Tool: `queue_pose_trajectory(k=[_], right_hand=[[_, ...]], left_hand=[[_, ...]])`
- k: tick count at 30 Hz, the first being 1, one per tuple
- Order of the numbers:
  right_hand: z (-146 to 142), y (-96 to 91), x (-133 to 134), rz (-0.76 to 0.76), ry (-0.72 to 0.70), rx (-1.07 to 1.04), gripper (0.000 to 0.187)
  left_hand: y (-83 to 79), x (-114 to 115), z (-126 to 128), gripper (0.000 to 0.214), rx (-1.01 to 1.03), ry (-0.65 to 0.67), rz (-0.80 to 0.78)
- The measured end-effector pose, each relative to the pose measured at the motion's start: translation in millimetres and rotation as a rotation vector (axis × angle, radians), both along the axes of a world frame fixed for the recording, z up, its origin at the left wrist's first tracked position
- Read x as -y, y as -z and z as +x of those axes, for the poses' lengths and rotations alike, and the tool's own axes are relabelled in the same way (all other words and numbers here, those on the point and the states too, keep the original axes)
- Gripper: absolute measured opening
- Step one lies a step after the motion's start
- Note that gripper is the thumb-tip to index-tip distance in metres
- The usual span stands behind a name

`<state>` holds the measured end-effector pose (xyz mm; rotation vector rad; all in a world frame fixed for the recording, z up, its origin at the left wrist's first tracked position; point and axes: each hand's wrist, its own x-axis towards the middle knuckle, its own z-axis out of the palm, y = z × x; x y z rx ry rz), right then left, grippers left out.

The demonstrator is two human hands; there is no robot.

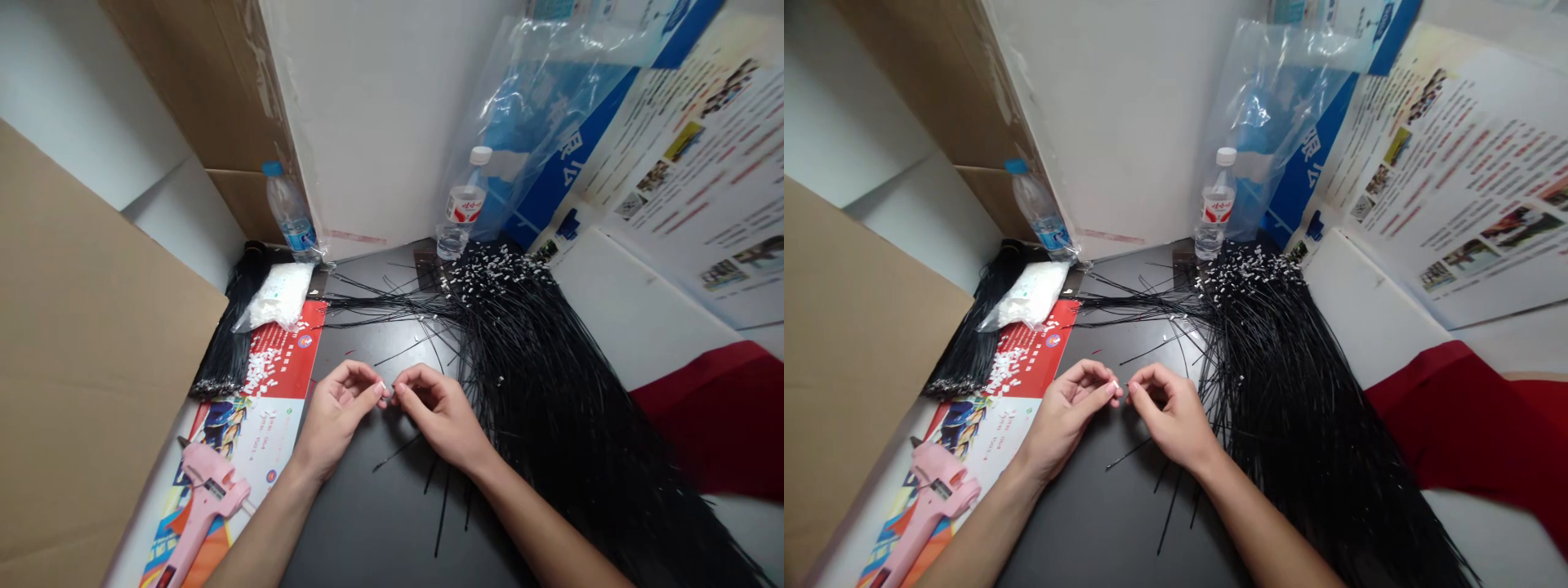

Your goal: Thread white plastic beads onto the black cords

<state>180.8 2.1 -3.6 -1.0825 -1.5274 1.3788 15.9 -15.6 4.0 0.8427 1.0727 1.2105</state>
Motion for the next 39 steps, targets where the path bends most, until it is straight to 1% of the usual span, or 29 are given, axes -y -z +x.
queue_pose_trajectory(k=[3, 7, 11, 16, 20, 25, 30, 39], right_hand=[[-0.4, -1.9, 2.0, 0.043, -0.006, 0.066, 0.015], [-0.7, -4.6, 2.3, 0.067, -0.017, 0.101, 0.012], [0.6, -5.8, 1.7, 0.065, -0.016, 0.118, 0.012], [1.7, -5.6, 2.2, 0.041, -0.039, 0.163, 0.014], [2.3, -6.0, 2.1, 0.051, -0.057, 0.198, 0.014], [4.0, -6.7, 1.3, 0.039, -0.086, 0.184, 0.013], [4.9, -6.9, 0.8, -0.033, -0.092, 0.127, 0.014], [3.5, -3.5, 1.0, -0.029, -0.090, 0.144, 0.014]], left_hand=[[-1.9, -0.1, -0.5, 0.026, -0.001, 0.019, -0.027], [-3.8, 0.0, -1.4, 0.025, -0.008, 0.036, -0.037], [-4.4, 0.0, -2.0, 0.023, -0.036, 0.035, -0.022], [-5.3, -0.8, -1.6, 0.025, -0.043, 0.058, -0.041], [-5.8, -0.7, -1.2, 0.027, -0.045, 0.068, -0.053], [-3.9, -0.1, -1.6, 0.027, -0.001, 0.077, -0.078], [-3.1, 0.2, -2.2, 0.027, 0.056, 0.101, -0.102], [-5.1, 0.0, -3.6, 0.026, 0.007, 0.120, -0.071]])
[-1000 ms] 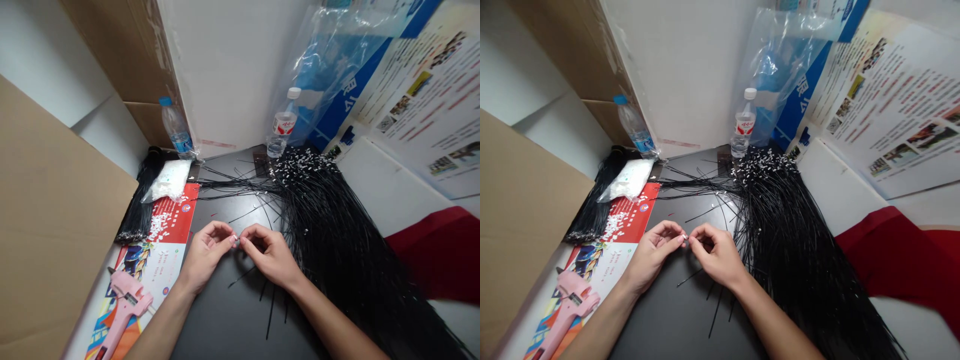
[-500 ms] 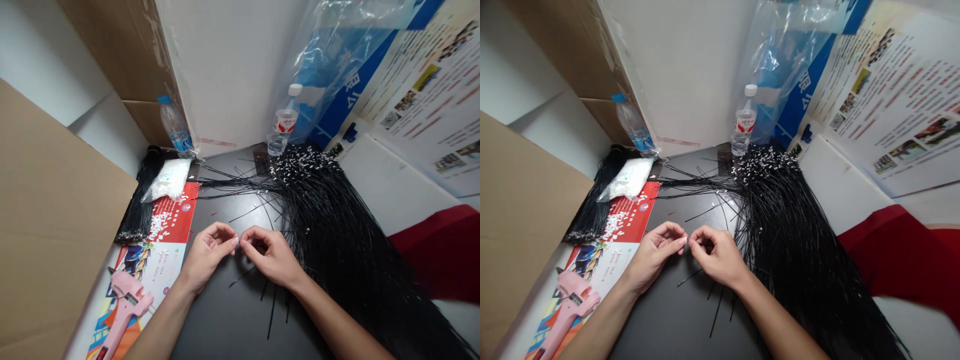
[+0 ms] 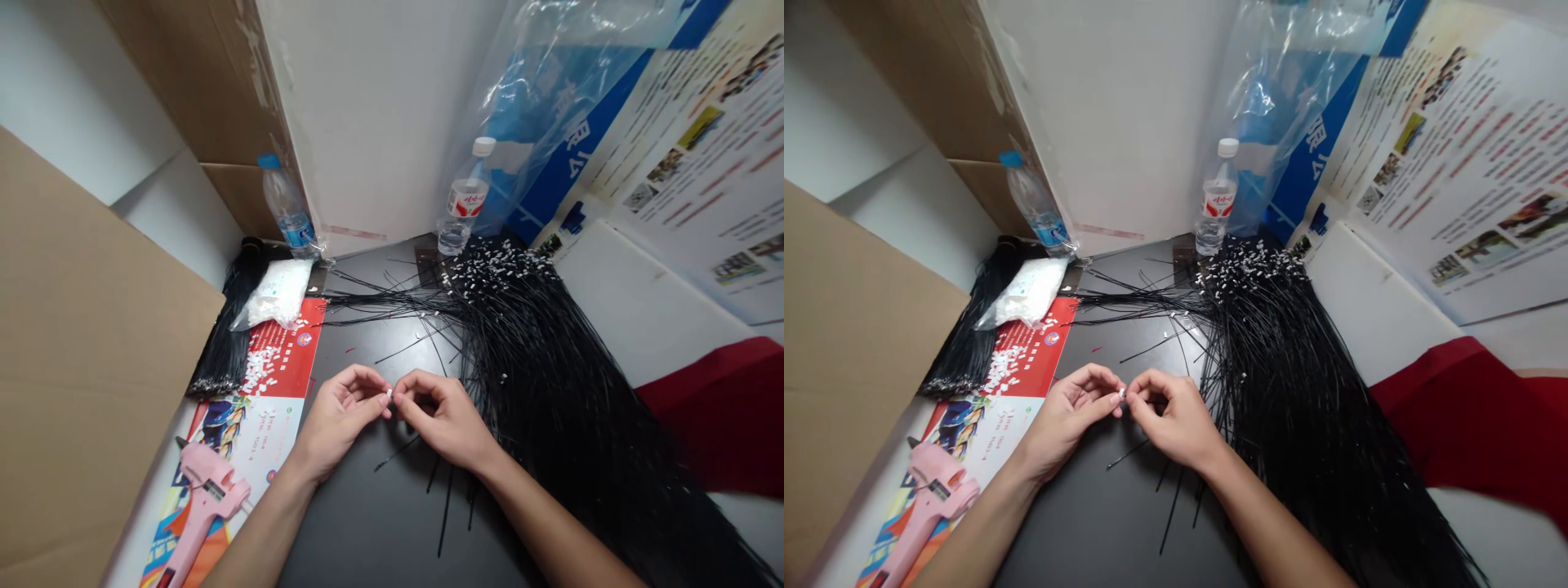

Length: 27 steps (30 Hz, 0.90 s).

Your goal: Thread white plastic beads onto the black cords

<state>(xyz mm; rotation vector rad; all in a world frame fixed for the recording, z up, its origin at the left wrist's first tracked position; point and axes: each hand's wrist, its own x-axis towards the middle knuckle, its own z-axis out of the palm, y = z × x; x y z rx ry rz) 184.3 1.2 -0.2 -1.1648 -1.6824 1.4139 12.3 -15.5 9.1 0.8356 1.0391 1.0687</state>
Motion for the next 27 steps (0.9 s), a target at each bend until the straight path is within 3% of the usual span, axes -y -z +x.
queue_pose_trajectory(k=[14, 27], right_hand=[[0.8, -4.7, -0.8, -0.008, -0.019, -0.034, 0.016], [-0.3, -1.7, 0.7, 0.098, 0.040, 0.118, 0.012]], left_hand=[[3.3, 0.5, -0.3, 0.029, 0.038, 0.004, -0.099], [6.2, 0.1, -0.8, 0.034, 0.004, -0.012, -0.170]])
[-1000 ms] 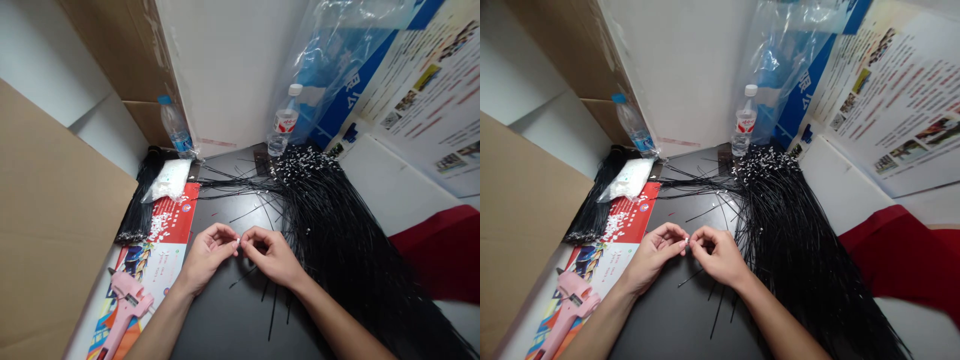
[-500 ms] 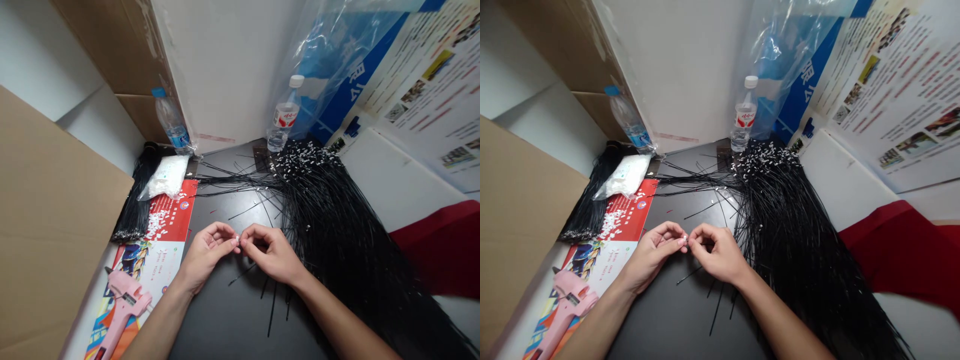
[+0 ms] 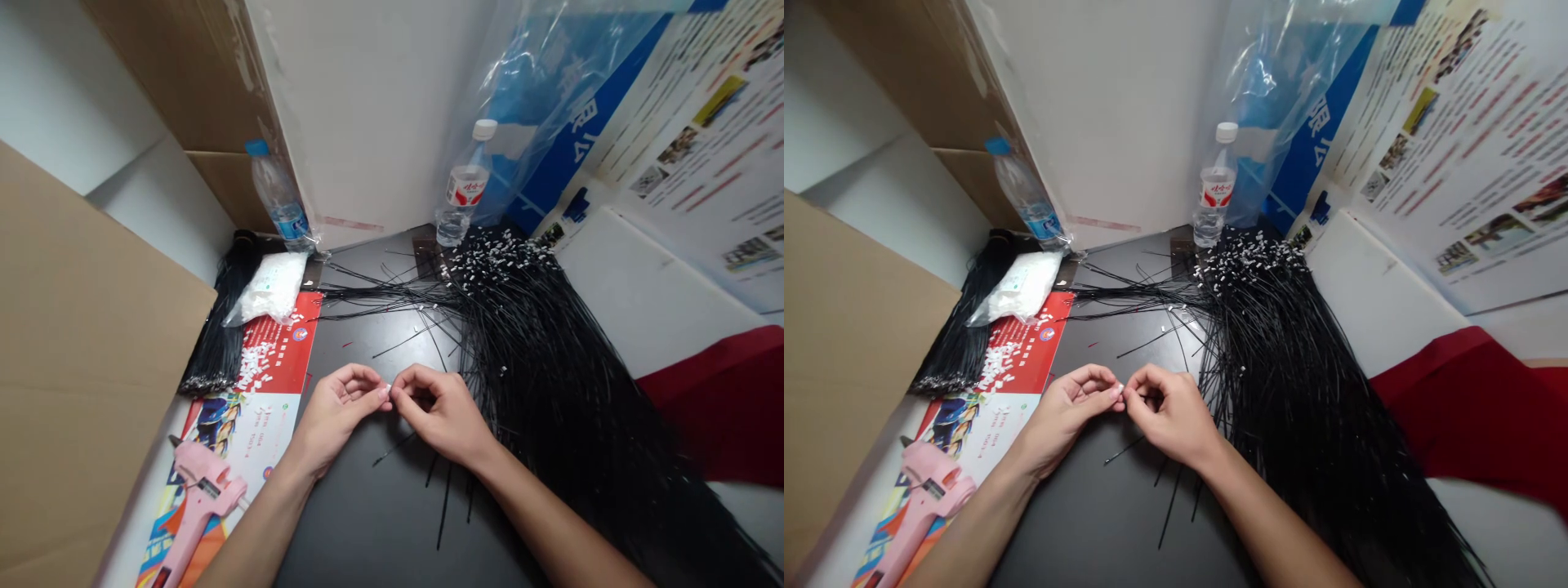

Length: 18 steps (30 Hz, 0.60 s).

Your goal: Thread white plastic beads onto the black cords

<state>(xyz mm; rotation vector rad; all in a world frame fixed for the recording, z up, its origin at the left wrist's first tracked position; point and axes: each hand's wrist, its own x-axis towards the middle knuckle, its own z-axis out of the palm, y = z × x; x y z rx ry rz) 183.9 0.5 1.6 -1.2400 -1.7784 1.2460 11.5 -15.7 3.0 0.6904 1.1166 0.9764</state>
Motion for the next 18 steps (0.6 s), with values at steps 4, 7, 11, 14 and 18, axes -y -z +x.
queue_pose_trajectory(k=[4, 7, 11, 14, 18], right_hand=[[-2.0, 0.6, 1.5, 0.033, 0.028, 0.036, 0.012], [-3.8, 2.3, 3.2, 0.056, 0.046, 0.052, 0.013], [-5.6, 5.2, 5.7, 0.094, 0.056, 0.064, 0.013], [-6.5, 7.0, 6.6, 0.121, 0.058, 0.080, 0.012], [-7.2, 8.1, 6.1, 0.122, 0.072, 0.081, 0.012]], left_hand=[[0.5, -0.3, 1.9, 0.034, -0.045, -0.033, 0.026], [1.2, -0.7, 3.7, 0.035, -0.078, -0.056, 0.042], [1.5, -0.1, 4.9, 0.035, -0.105, -0.072, 0.057], [2.0, 1.1, 6.0, 0.037, -0.104, -0.081, 0.058], [3.6, 1.3, 7.5, 0.038, -0.090, -0.109, 0.073]])
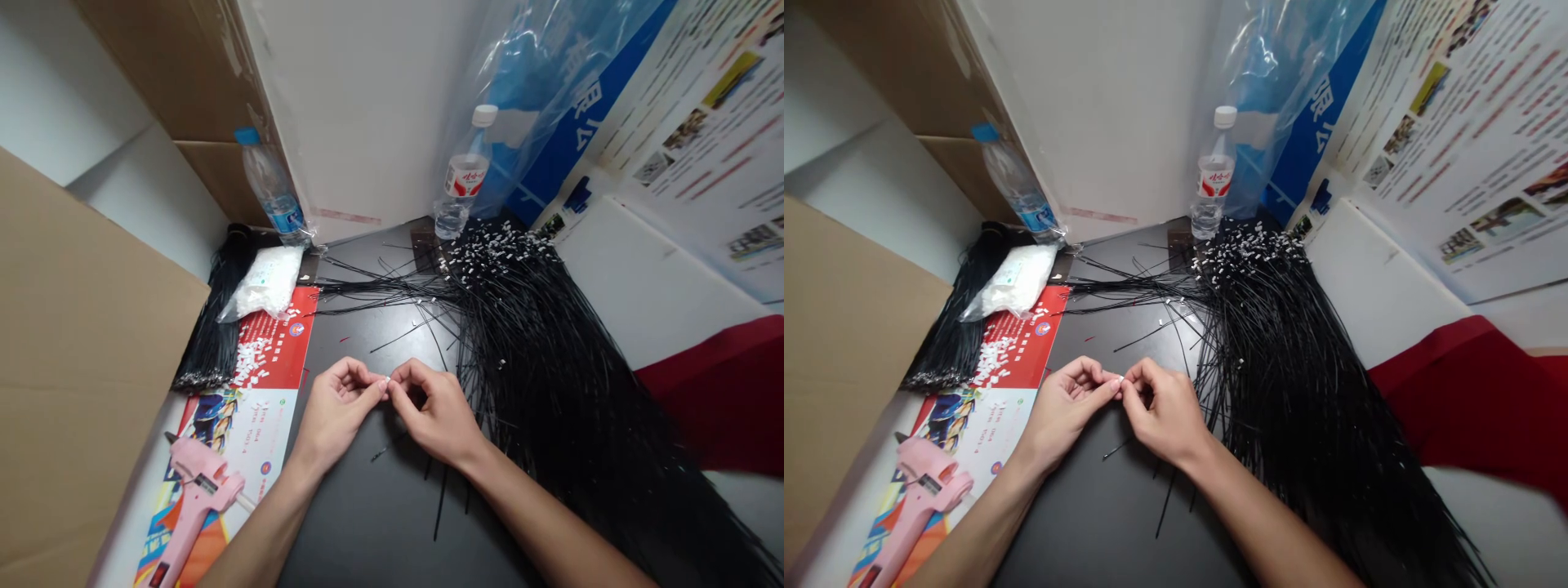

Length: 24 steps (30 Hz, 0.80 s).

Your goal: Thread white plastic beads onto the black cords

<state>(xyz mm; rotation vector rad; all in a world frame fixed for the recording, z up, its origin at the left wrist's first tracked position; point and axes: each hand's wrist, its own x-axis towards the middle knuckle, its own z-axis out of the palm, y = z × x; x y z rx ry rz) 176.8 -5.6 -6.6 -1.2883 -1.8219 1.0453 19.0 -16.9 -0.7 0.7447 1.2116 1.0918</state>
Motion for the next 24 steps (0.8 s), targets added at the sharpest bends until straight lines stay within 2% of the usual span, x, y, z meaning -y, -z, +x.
queue_pose_trajectory(k=[7, 24], right_hand=[[1.8, -4.6, -1.4, -0.091, -0.038, -0.076, 0.013], [-1.0, -3.5, -0.5, -0.024, 0.026, -0.076, 0.013]], left_hand=[[-0.7, -2.5, -3.5, 0.038, 0.045, -0.002, -0.041], [0.0, -1.3, -2.7, 0.036, 0.069, 0.011, -0.043]])
